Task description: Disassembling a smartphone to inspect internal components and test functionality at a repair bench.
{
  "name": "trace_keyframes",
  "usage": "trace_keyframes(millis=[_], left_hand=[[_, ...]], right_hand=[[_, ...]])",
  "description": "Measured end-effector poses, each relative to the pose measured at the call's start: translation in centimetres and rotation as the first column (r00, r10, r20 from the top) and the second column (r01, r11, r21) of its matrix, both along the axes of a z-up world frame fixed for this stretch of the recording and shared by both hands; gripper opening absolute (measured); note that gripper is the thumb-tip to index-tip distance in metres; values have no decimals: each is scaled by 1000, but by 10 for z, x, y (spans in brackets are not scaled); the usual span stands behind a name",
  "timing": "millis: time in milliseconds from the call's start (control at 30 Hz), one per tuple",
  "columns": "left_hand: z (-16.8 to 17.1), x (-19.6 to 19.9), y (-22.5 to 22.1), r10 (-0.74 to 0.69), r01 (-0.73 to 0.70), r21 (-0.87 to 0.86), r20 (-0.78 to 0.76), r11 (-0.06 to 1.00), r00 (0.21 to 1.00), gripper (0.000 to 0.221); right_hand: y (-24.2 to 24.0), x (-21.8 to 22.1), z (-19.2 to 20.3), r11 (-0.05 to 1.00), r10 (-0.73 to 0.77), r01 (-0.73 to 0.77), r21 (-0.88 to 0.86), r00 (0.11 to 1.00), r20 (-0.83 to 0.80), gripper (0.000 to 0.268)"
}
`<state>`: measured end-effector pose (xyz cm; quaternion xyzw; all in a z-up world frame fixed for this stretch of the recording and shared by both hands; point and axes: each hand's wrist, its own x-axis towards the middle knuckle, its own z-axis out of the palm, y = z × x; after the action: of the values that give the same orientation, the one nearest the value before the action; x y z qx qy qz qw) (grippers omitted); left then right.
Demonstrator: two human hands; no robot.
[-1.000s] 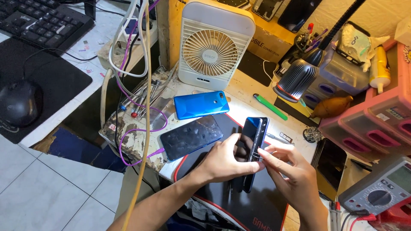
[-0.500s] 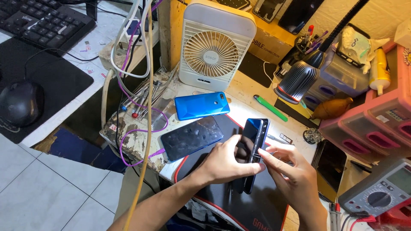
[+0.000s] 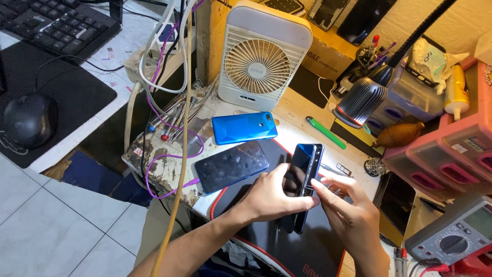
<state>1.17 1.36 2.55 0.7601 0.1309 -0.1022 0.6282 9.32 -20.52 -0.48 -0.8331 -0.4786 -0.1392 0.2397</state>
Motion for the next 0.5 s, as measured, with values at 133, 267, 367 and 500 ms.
trace_keyframes(millis=[133, 267, 367, 500], left_hand=[[-2, 0, 1, -9, 9, -10, 31, 1000, 999, 80], [-2, 0, 0, -2, 2, -14, 24, 1000, 1000, 81], [-1, 0, 0, 1, 0, -16, 31, 1000, 1000, 77], [0, 1, 0, 0, 0, -23, -1, 1000, 1000, 76]], right_hand=[[5, -2, 4, 1000, 3, -3, 24, 1000, 6, 39], [8, -5, 5, 999, -2, 1, 46, 1000, 10, 38], [8, -6, 6, 999, -3, 2, 54, 1000, 19, 39], [6, -5, 3, 999, -21, 21, 27, 1000, 10, 43]])
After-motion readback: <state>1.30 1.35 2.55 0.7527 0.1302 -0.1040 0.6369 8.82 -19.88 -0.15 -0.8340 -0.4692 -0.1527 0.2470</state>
